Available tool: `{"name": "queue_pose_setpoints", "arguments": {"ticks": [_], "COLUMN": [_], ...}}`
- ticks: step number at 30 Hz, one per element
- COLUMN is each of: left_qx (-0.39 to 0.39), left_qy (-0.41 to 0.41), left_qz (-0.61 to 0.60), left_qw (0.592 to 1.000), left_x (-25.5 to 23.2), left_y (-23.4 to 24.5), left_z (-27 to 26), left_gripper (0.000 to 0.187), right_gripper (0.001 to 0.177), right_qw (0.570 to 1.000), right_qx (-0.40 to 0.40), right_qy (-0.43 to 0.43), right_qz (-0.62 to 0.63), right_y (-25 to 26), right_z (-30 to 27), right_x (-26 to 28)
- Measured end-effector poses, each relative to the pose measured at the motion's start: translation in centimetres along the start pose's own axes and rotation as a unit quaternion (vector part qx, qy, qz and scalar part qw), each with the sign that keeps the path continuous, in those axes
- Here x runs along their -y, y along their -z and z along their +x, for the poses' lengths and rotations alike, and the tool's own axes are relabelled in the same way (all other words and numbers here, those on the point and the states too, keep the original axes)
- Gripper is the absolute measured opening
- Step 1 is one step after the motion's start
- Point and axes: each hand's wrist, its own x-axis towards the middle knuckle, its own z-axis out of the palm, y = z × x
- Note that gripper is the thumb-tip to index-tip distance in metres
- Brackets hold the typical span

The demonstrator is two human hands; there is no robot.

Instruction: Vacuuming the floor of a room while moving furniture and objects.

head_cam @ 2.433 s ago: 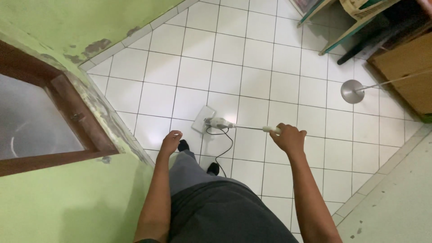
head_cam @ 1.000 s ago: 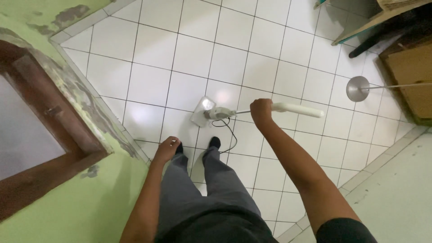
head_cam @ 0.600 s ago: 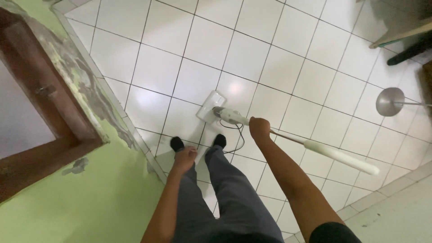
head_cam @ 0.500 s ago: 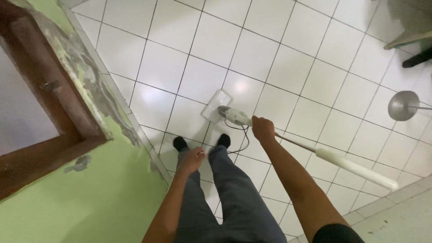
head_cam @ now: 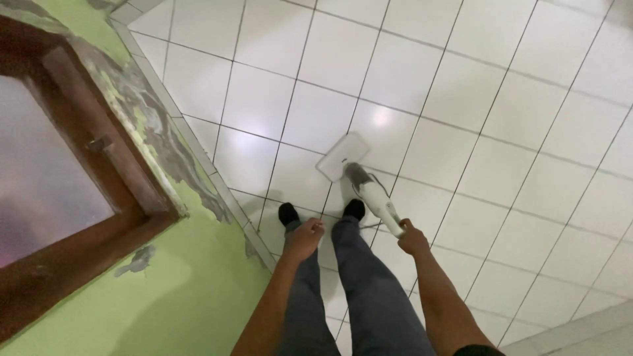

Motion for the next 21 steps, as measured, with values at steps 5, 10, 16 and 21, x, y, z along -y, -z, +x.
{"name": "queue_pose_setpoints", "arguments": {"ticks": [5, 10, 16, 21], "left_qx": [0.028, 0.019, 0.031, 0.041], "left_qy": [-0.003, -0.021, -0.080, -0.049], "left_qz": [0.069, 0.112, 0.108, 0.097], "left_qw": [0.997, 0.993, 0.990, 0.993], "left_x": [7.6, 7.1, 1.6, -7.1], "left_y": [-3.4, -4.0, -4.6, -3.7], "left_z": [1.9, 3.1, 4.2, 0.0], "left_gripper": [0.043, 0.040, 0.041, 0.041], "right_gripper": [0.065, 0.051, 0.075, 0.086], "right_qw": [0.995, 0.990, 0.983, 0.994], "right_qx": [-0.028, -0.014, 0.059, 0.031], "right_qy": [0.039, 0.019, -0.026, 0.027], "right_qz": [0.092, 0.141, 0.170, 0.104], "right_y": [-7.4, -0.6, 12.1, 19.6], "right_z": [0.5, 0.1, -4.3, -10.4], "right_x": [-3.0, -2.4, 0.7, 2.0]}}
